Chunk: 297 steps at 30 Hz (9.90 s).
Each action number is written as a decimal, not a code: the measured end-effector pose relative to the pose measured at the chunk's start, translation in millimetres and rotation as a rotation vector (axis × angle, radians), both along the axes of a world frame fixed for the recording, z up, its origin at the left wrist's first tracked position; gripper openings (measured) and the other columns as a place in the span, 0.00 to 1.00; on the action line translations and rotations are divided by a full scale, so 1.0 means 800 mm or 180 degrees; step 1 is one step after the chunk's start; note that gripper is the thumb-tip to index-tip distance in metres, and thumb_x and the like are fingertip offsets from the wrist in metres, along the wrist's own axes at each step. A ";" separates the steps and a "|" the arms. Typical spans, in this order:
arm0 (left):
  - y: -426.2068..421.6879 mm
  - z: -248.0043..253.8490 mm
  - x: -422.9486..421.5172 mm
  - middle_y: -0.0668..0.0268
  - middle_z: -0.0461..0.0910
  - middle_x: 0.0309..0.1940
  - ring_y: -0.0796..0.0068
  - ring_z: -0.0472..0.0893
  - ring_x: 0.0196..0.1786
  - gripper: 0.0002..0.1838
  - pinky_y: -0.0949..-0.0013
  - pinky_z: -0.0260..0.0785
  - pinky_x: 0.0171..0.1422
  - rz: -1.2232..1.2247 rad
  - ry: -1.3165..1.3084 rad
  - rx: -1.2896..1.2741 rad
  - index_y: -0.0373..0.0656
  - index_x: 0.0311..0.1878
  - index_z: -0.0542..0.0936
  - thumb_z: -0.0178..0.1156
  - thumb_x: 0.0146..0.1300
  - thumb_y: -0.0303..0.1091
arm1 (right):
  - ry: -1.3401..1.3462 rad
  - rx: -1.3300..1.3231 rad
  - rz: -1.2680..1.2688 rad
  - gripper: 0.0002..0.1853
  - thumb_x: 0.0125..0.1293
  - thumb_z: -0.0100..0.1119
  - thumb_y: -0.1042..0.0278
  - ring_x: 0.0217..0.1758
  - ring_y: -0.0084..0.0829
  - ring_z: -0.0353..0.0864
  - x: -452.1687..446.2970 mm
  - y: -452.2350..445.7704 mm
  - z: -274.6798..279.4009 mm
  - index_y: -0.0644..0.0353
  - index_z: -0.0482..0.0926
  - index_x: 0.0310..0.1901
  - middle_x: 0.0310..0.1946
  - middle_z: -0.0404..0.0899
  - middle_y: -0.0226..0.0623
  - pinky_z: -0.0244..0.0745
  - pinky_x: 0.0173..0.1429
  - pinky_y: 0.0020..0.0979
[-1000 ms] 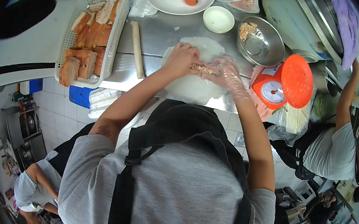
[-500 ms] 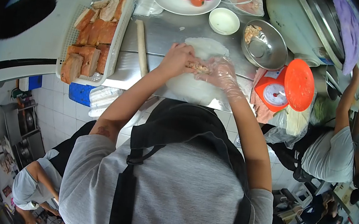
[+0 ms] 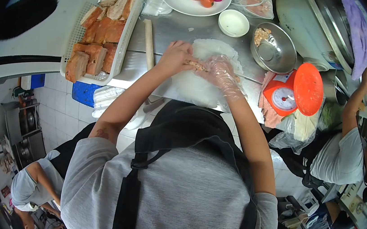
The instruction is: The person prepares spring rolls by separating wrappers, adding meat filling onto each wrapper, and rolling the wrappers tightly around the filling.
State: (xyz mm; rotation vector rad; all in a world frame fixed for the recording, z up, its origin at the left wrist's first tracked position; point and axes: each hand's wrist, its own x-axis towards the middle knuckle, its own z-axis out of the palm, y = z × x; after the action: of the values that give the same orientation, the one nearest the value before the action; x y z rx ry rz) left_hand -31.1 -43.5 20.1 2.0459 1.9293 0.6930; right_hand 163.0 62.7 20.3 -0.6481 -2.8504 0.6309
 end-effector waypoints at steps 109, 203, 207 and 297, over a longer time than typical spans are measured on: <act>-0.037 0.005 -0.034 0.68 0.80 0.41 0.62 0.79 0.48 0.17 0.60 0.71 0.56 0.0054 -0.0055 -0.0185 0.53 0.44 0.90 0.76 0.47 0.40 | -0.0050 0.0061 -0.0542 0.14 0.59 0.67 0.48 0.55 0.39 0.80 0.018 -0.021 -0.019 0.42 0.89 0.44 0.41 0.85 0.32 0.73 0.62 0.43; -0.018 -0.005 -0.013 0.67 0.76 0.42 0.60 0.73 0.55 0.15 0.55 0.66 0.60 0.0165 -0.0030 -0.0249 0.56 0.40 0.90 0.74 0.48 0.46 | -0.0039 -0.0558 -0.1353 0.38 0.51 0.76 0.45 0.71 0.47 0.66 0.156 0.026 -0.003 0.48 0.79 0.64 0.60 0.76 0.50 0.54 0.79 0.44; -0.029 0.006 -0.015 0.69 0.77 0.42 0.62 0.74 0.54 0.18 0.58 0.64 0.61 0.0130 -0.0167 -0.0002 0.56 0.42 0.91 0.76 0.44 0.45 | 0.0474 -0.1467 -0.1530 0.36 0.53 0.77 0.48 0.69 0.45 0.69 0.159 0.026 0.000 0.47 0.79 0.64 0.60 0.77 0.47 0.60 0.76 0.43; 0.073 -0.020 -0.040 0.58 0.80 0.59 0.66 0.79 0.61 0.48 0.64 0.70 0.67 -0.0258 -0.1783 -0.1224 0.47 0.82 0.47 0.65 0.66 0.38 | 0.0551 -0.0460 -0.0163 0.24 0.57 0.73 0.58 0.52 0.50 0.80 -0.053 -0.047 -0.029 0.57 0.83 0.54 0.45 0.82 0.48 0.75 0.59 0.45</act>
State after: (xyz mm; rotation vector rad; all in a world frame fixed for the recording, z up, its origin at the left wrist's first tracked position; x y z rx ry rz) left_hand -63.5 14.9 4.3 1.4873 1.5064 0.7129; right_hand 120.3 25.2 -2.9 -0.6509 -2.6389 0.8466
